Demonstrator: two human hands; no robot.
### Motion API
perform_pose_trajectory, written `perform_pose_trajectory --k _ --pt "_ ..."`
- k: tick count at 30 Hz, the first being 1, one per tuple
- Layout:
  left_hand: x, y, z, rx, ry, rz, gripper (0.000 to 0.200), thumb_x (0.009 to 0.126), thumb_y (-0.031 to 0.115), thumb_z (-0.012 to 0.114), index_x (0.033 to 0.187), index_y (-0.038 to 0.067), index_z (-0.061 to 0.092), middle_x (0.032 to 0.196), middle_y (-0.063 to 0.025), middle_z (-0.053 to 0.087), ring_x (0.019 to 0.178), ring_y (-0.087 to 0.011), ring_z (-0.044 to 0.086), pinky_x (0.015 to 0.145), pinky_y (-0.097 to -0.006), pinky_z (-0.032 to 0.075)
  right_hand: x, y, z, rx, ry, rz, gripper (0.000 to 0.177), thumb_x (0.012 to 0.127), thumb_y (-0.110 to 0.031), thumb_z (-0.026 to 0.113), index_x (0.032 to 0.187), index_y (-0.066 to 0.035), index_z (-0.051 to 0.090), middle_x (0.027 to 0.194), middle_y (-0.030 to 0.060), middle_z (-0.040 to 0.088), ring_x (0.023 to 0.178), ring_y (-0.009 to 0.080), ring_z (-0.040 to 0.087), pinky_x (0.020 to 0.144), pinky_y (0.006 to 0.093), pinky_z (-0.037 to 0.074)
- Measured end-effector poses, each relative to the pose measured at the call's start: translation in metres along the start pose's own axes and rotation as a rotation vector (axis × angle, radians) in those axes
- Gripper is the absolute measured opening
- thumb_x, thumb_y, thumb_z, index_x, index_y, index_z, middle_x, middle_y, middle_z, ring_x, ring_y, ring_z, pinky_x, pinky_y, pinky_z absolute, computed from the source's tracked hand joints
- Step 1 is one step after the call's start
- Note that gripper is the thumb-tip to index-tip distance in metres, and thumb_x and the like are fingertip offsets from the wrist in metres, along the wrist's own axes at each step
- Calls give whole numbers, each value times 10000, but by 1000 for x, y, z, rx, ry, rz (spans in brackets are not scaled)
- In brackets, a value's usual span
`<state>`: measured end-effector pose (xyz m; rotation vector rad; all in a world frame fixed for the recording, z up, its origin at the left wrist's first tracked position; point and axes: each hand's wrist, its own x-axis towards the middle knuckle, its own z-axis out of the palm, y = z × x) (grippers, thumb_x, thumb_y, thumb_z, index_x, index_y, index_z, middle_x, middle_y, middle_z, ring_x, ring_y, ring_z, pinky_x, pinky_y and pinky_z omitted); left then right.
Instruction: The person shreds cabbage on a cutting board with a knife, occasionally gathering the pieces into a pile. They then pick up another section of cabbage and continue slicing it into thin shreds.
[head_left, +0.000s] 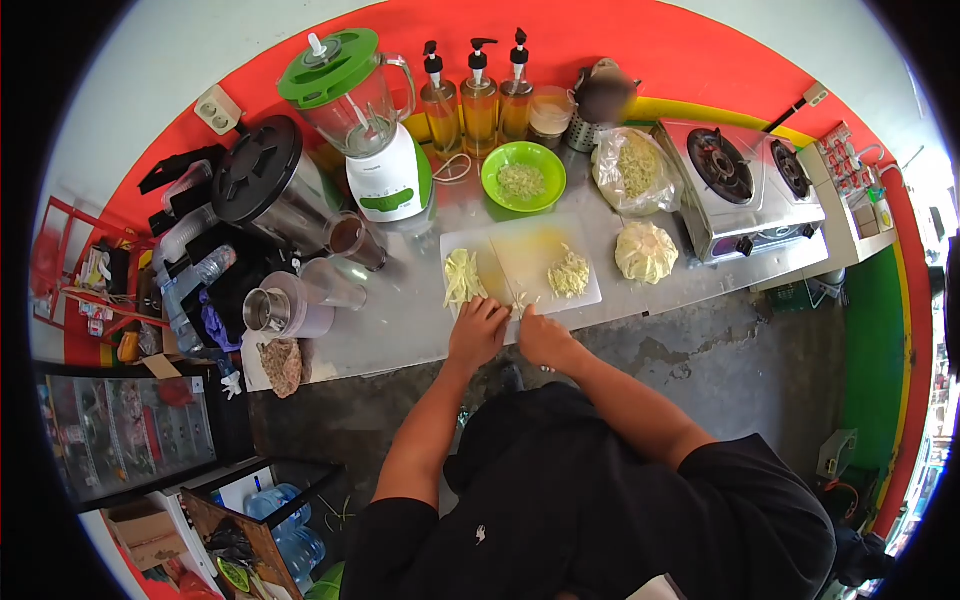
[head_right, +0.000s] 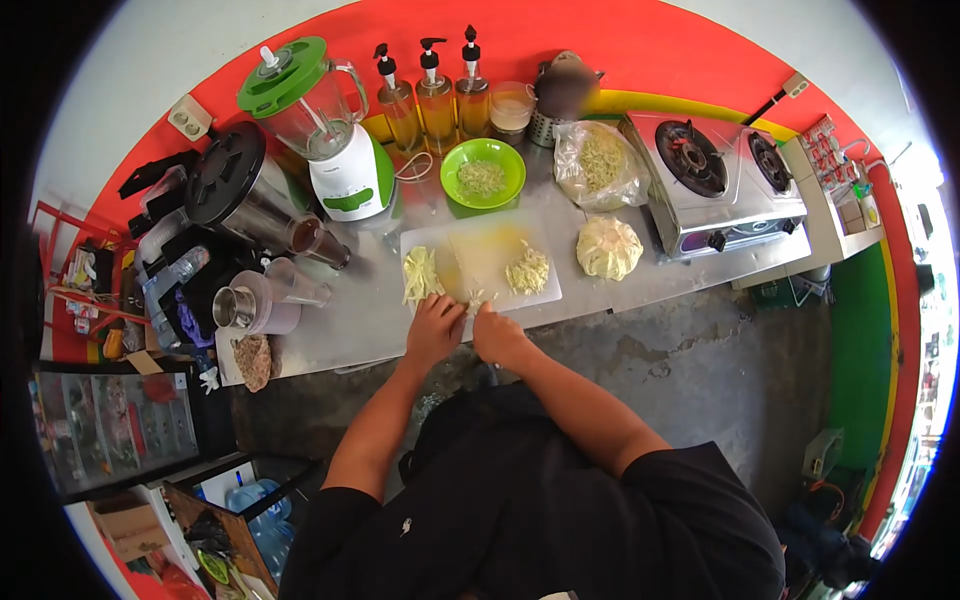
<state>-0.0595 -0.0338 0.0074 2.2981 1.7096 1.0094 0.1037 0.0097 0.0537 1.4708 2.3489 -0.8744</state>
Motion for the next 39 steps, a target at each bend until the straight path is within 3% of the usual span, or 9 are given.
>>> perform_pose_trajectory --k 2,4,11,13,19,22,39 --pt "-1 0 0 -17 10 2 127 856 126 680 976 93 656 921 -47 561 914 -279 539 780 -414 421 -5 -1 4 -22 -17 -1 352 875 -67 595 1150 93 445 969 307 696 937 452 711 815 489 582" --pt "-1 1 -2 -13 -5 2 128 854 125 681 975 92 656 924 -46 561 915 -280 539 781 -413 422 -5 0 11 23 -7 0 354 904 -123 578 1133 104 430 961 345 678 926 508 687 832 525 561" --pt "-1 -2 -1 -7 -71 -4 113 869 138 664 972 104 632 948 -45 560 950 -270 544 815 -408 439 3 1 7 64 26 -27 365 911 -138 589 1137 99 428 966 334 681 928 493 693 829 534 560" --pt "-1 -2 -3 0 -75 -2 111 868 134 664 970 106 633 948 -44 561 947 -270 545 814 -408 440 -5 0 6 41 -47 18 323 896 -83 571 1146 77 446 1016 322 688 981 450 703 852 503 569" --pt "0 0 -4 -12 -81 -24 107 857 126 667 955 104 630 949 -42 563 947 -270 548 815 -409 445 4 0 10 60 38 -4 379 914 -171 610 1123 94 436 955 333 684 958 501 679 851 550 546" --pt "-1 -1 -2 -7 -66 -20 114 849 124 670 951 102 626 948 -44 563 950 -270 549 816 -408 447 9 -4 -9 46 -27 -12 309 900 -81 568 1136 75 444 1014 312 693 985 466 695 873 520 555" --pt "-2 0 -2 4 -56 -22 125 847 114 667 964 105 622 927 -49 548 934 -273 545 810 -401 451 -5 -1 -1 43 -29 -21 343 916 -157 583 1122 81 446 977 331 685 962 481 687 836 540 554"
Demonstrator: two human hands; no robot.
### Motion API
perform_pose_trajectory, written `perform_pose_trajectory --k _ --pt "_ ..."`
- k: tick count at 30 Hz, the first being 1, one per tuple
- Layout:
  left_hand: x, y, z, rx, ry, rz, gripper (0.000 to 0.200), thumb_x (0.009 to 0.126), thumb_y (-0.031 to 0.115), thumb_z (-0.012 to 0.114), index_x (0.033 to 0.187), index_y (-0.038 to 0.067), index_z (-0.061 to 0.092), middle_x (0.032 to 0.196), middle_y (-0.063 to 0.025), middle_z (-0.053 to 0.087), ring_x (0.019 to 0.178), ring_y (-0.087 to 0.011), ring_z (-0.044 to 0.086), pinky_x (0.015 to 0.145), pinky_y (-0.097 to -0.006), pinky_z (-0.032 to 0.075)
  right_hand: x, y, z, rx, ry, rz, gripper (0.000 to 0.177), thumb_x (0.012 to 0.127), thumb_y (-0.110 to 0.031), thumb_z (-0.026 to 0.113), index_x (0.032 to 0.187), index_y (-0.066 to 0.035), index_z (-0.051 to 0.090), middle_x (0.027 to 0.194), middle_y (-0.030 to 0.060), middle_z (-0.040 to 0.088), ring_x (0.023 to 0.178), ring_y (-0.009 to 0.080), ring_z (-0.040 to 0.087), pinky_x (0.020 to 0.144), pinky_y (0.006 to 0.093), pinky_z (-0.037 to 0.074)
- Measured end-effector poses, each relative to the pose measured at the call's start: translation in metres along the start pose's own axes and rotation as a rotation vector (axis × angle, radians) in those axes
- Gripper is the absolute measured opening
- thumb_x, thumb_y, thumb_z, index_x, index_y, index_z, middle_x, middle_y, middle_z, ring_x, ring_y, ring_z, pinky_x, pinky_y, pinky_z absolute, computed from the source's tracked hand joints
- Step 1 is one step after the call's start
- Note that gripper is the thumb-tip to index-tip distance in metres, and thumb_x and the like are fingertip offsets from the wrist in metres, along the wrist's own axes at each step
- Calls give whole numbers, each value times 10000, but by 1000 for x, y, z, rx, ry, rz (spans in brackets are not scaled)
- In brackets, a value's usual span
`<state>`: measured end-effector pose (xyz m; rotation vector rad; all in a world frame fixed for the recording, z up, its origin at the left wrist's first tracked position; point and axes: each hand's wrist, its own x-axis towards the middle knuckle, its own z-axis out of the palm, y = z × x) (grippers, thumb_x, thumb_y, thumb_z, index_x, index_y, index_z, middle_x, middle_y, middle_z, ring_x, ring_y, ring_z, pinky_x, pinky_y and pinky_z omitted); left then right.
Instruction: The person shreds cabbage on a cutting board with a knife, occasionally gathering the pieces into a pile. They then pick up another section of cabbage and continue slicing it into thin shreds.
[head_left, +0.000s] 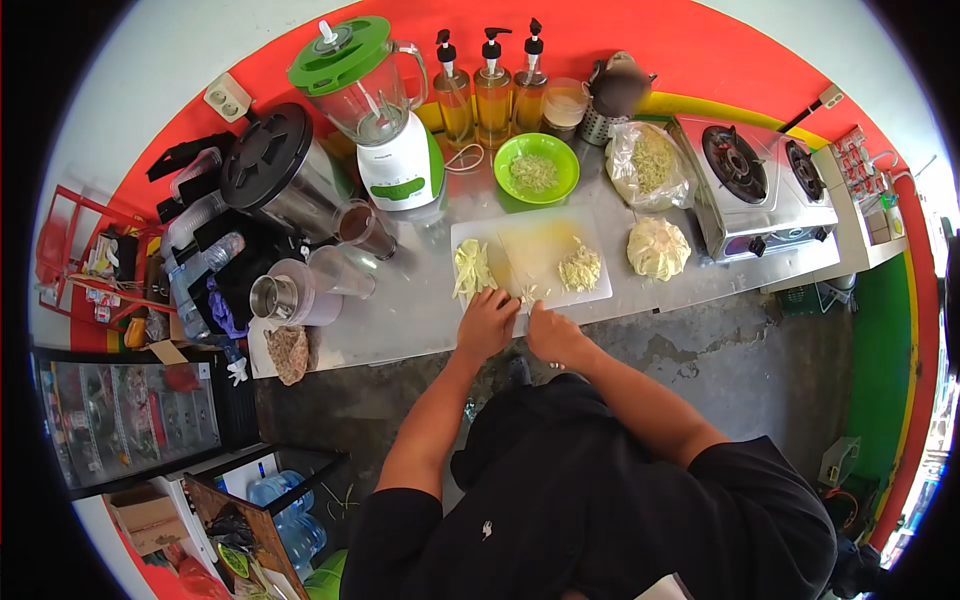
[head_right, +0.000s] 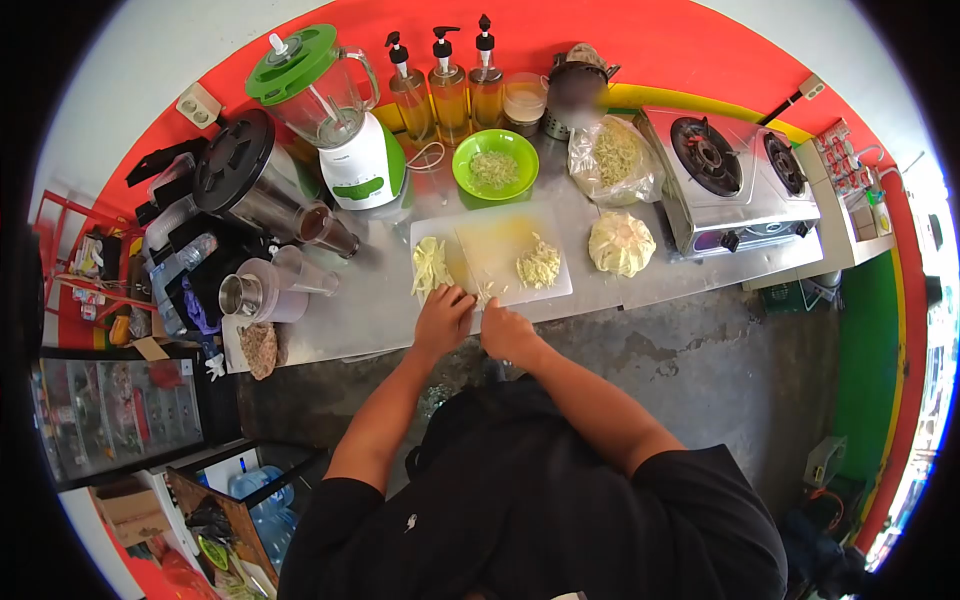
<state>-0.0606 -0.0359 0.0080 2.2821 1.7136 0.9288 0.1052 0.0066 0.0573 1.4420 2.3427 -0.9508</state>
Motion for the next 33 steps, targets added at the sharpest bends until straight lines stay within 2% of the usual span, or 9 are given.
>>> perform_pose_trajectory --k 8,10,14,16,20,26,33 --pt "1 0 2 19 5 2 108 852 117 669 941 101 612 906 -54 544 928 -279 543 806 -405 452 9 0 -2 -4 24 6 310 923 -147 561 1105 81 457 995 324 682 953 488 689 838 537 555" --pt "2 0 2 6 16 10 105 845 104 671 933 96 614 894 -57 545 910 -285 541 786 -412 444 7 2 0 -66 61 -48 336 872 -68 581 1130 102 450 949 299 699 910 445 718 795 492 586" --pt "2 4 1 -9 50 11 108 833 85 672 926 90 617 884 -61 546 890 -294 537 769 -418 435 -11 -1 7 -52 19 2 309 871 -68 582 1109 85 460 949 304 695 915 446 716 784 494 587" --pt "2 2 1 2 31 6 111 840 98 673 936 95 617 884 -58 537 906 -287 538 786 -415 442 -8 -3 11 -39 51 23 289 917 -128 548 1103 75 459 972 333 685 946 490 688 858 542 547" --pt "0 0 3 7 2 12 115 843 99 671 943 99 615 890 -57 529 926 -281 539 799 -414 447 6 0 8 21 79 -1 312 913 -127 554 1116 88 454 984 338 682 953 493 686 858 538 550" --pt "1 2 3 22 17 -1 125 840 88 664 953 105 614 893 -66 528 928 -286 537 795 -409 442 -3 2 6 -38 7 0 324 903 -136 582 1110 85 466 983 327 687 956 487 687 850 537 551" --pt "0 2 2 14 33 -18 109 845 92 662 946 108 628 894 -56 537 922 -280 541 793 -406 444 11 2 7 24 66 -8 337 901 -149 582 1105 96 473 988 332 684 950 497 684 848 532 552"
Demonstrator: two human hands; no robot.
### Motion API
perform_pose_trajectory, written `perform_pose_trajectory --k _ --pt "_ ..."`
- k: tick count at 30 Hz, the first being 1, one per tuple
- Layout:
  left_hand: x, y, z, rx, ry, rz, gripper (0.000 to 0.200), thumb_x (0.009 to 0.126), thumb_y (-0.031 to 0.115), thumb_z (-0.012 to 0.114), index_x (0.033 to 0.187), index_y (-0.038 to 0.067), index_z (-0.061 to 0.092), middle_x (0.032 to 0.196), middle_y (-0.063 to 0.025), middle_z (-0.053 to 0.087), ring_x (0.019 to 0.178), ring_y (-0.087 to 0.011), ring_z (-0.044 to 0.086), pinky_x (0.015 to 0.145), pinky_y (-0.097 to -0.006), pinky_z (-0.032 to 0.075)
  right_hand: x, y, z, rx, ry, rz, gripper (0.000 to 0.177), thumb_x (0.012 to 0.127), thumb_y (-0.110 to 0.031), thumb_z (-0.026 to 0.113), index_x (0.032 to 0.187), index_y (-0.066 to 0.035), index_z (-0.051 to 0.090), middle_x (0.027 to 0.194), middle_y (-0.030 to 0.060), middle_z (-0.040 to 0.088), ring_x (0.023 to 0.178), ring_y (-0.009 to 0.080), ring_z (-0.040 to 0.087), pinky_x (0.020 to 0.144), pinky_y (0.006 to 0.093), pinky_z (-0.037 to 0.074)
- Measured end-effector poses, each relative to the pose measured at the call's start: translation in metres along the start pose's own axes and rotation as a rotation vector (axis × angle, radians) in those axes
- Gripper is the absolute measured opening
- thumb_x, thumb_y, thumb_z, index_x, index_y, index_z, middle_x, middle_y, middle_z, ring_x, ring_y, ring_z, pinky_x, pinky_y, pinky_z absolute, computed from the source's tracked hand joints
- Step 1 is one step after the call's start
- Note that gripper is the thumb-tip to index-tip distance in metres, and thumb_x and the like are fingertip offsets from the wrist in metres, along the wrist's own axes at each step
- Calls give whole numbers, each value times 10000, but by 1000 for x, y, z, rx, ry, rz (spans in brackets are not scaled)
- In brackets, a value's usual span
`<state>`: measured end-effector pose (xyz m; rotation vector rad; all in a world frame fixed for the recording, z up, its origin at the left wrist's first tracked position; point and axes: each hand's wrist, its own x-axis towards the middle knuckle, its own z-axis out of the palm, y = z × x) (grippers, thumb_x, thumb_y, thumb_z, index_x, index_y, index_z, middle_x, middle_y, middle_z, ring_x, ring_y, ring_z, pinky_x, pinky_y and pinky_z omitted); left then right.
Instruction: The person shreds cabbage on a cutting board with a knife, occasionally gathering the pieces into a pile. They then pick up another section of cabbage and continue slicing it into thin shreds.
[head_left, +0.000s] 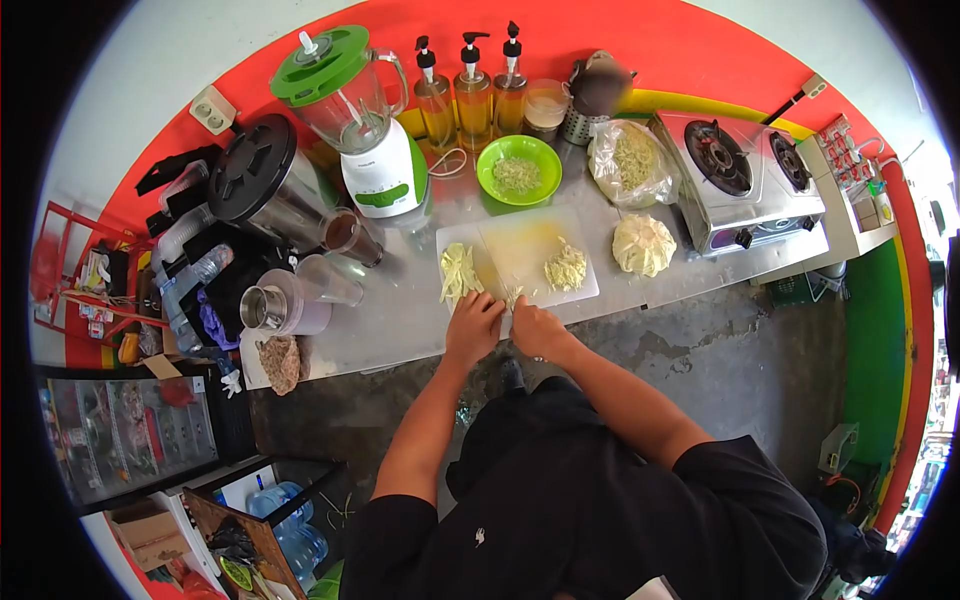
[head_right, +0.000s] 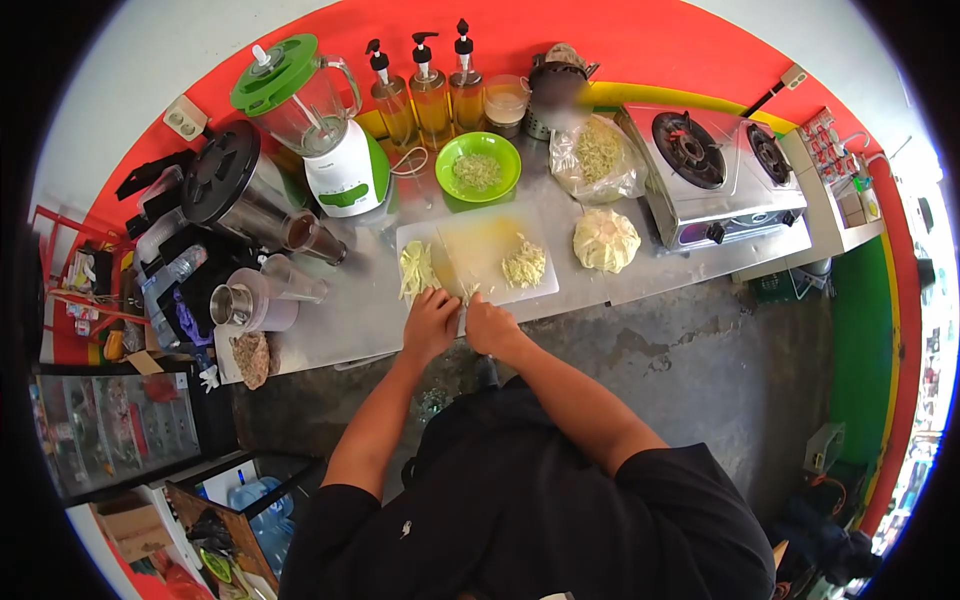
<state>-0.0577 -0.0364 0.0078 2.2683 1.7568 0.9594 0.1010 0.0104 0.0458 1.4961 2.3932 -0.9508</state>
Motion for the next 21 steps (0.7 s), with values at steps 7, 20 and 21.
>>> perform_pose_trajectory --k 7,20,21 --pt "0 1 -1 -9 4 18 96 841 100 663 931 91 630 881 -75 549 898 -299 539 771 -419 439 -20 -8 -2 -47 -38 20 282 890 -81 576 1096 83 476 1000 310 691 953 460 706 829 504 575" --pt "2 -1 2 22 -27 23 132 829 88 663 955 106 628 897 -63 544 919 -289 538 797 -414 446 -17 -3 3 18 -3 8 290 894 -103 559 1092 82 456 901 325 687 898 481 696 807 542 558" --pt "3 -1 2 20 -21 24 137 825 87 665 955 106 627 898 -63 544 920 -290 537 798 -414 446 -12 -5 -1 -8 -7 6 288 893 -96 563 1098 80 465 936 314 691 923 465 704 817 518 568"
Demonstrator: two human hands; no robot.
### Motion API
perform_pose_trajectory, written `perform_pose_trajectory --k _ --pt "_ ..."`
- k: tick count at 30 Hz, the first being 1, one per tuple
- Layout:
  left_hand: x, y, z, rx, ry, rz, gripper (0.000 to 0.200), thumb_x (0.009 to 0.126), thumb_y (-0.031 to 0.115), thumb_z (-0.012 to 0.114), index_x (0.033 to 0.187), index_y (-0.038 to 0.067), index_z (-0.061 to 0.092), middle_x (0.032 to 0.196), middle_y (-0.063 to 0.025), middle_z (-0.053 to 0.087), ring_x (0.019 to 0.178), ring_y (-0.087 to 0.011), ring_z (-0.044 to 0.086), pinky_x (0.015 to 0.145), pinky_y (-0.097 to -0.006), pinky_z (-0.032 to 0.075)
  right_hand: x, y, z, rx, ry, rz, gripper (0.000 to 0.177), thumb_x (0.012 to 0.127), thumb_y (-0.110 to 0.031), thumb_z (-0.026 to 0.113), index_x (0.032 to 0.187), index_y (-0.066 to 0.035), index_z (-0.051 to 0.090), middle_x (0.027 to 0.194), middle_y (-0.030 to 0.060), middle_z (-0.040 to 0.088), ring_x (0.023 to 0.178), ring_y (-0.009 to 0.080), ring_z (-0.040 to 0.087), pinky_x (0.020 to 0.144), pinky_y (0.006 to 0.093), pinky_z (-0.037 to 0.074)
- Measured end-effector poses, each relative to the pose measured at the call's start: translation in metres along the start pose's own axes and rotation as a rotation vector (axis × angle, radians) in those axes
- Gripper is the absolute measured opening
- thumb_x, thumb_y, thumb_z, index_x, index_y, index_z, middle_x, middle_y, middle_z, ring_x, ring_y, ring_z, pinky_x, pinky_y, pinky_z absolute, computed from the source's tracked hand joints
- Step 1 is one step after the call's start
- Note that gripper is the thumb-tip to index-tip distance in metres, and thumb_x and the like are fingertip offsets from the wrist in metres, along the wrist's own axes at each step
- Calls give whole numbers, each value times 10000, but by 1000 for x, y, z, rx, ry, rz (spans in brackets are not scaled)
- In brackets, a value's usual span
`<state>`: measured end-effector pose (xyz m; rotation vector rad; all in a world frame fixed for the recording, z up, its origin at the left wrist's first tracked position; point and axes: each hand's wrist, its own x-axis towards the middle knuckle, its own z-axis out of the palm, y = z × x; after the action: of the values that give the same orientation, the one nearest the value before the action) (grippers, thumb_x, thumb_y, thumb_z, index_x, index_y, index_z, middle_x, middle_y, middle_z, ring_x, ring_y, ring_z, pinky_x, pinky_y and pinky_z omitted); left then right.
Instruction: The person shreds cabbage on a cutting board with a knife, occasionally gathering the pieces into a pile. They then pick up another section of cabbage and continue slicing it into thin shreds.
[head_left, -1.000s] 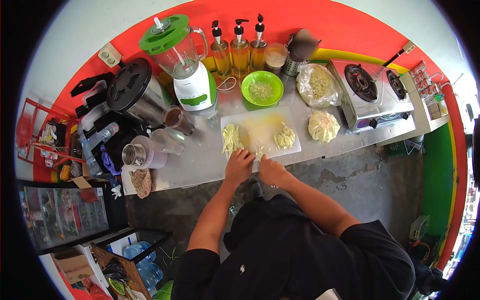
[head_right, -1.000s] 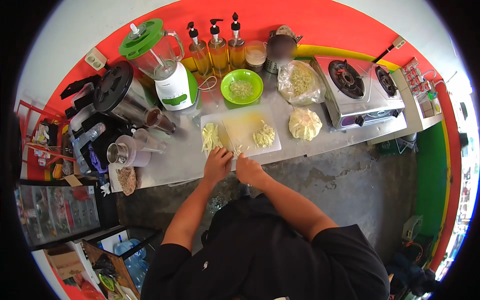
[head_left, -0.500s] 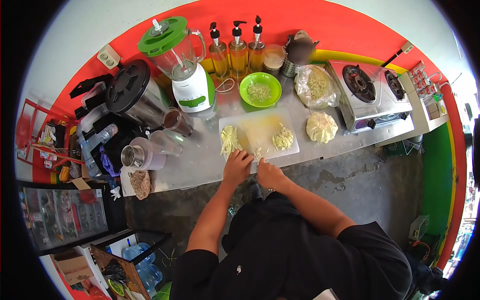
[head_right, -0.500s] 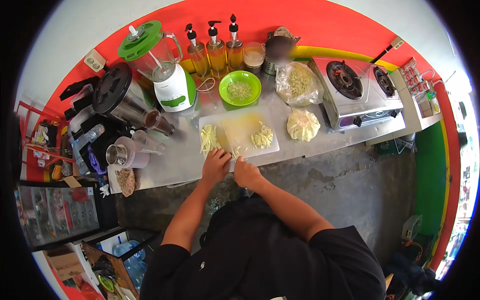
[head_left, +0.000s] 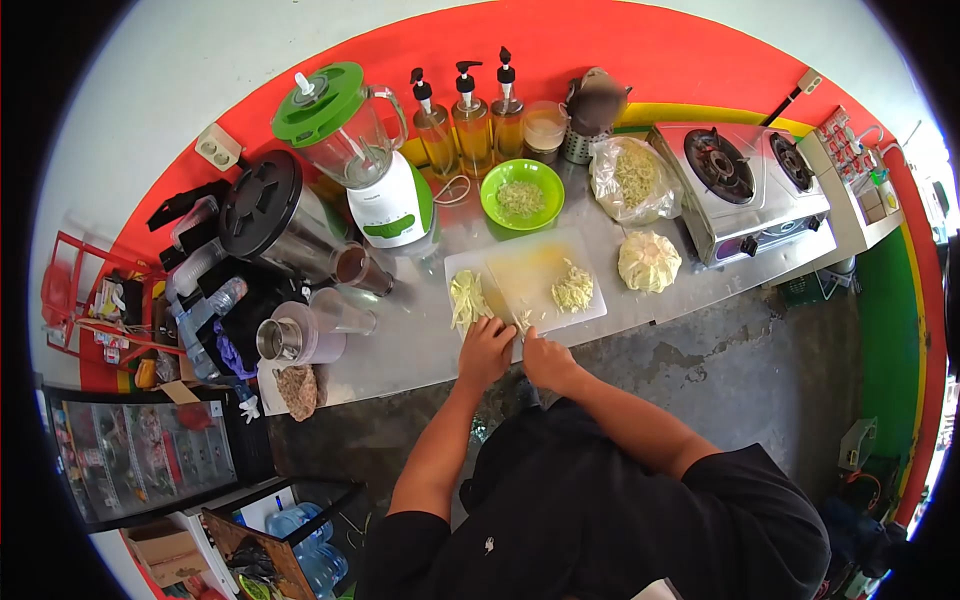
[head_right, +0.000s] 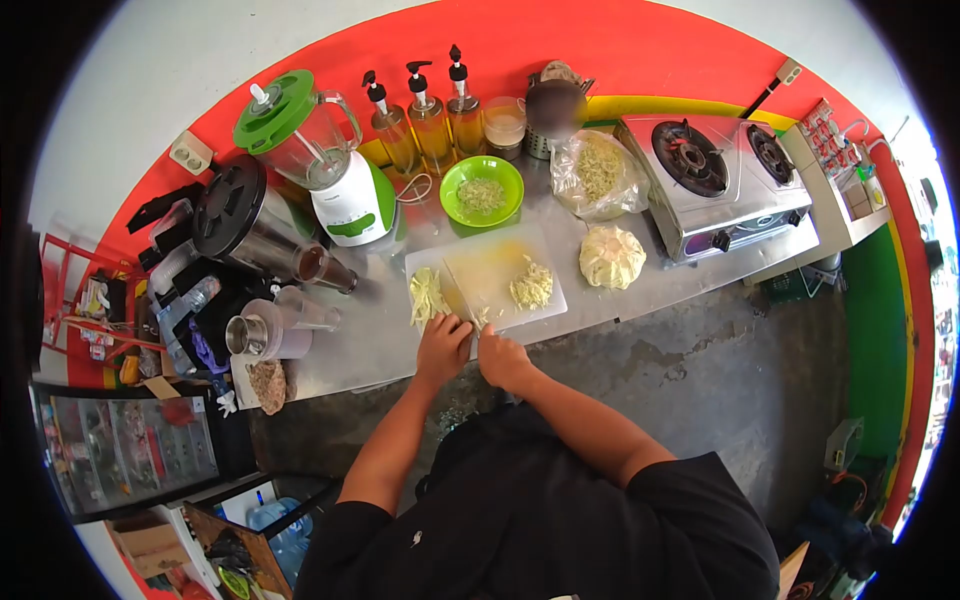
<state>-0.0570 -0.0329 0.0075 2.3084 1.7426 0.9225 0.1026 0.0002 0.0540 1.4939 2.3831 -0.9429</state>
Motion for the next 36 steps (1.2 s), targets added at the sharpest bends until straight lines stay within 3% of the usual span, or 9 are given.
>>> perform_pose_trajectory --k 11,13,17,19,22,26,29,31,36 --pt "1 3 -3 -35 17 16 120 815 82 673 927 82 629 859 -80 537 865 -312 528 754 -420 439 -8 2 4 -27 -24 -8 285 895 -98 568 1104 72 475 977 287 698 927 432 716 803 490 581" --pt "2 2 -3 -47 2 0 128 814 82 672 936 78 632 870 -83 544 868 -317 526 760 -424 441 1 3 3 48 26 10 220 913 -97 520 1059 57 465 937 330 686 929 478 694 828 556 544" --pt "-3 2 0 -59 14 -7 133 813 80 671 942 78 635 882 -86 551 868 -320 526 764 -427 443 0 5 -5 49 14 -56 225 916 -102 524 1061 57 461 911 325 687 921 466 701 816 555 550" --pt "1 2 -2 -37 18 -1 130 814 77 671 940 74 636 887 -87 558 871 -318 532 767 -426 442 -8 -4 -18 44 -111 8 292 892 -108 574 1102 71 478 961 281 702 901 429 722 788 495 585" --pt "1 3 -3 -29 47 11 118 809 79 677 917 77 631 870 -83 550 873 -311 539 758 -422 438 -10 -2 3 -64 35 -28 285 880 -98 587 1087 69 485 959 289 700 920 432 720 800 487 585" --pt "-1 -2 2 -8 26 -16 132 808 76 672 931 103 635 881 -57 547 899 -286 542 774 -409 444 11 6 4 -85 49 -67 298 870 -92 594 1086 84 488 958 295 699 914 431 723 792 480 590" --pt "-2 1 1 1 15 -15 133 809 73 673 933 104 636 885 -57 550 901 -286 544 776 -411 443 7 1 -10 -66 10 -105 295 882 -95 580 1092 88 481 957 297 699 893 430 726 780 483 593" --pt "-2 0 -1 10 15 -11 132 810 73 674 933 104 637 887 -57 551 902 -287 545 777 -412 442 -7 -11 -29 19 -141 22 286 889 -88 577 1096 82 479 958 292 700 895 426 726 775 485 593" --pt "1 1 -2 -31 40 3 97 822 92 678 900 83 620 860 -80 544 874 -313 535 752 -421 430 -5 3 2 -78 7 -35 278 887 -82 568 1092 87 490 971 294 698 898 428 725 778 483 592"
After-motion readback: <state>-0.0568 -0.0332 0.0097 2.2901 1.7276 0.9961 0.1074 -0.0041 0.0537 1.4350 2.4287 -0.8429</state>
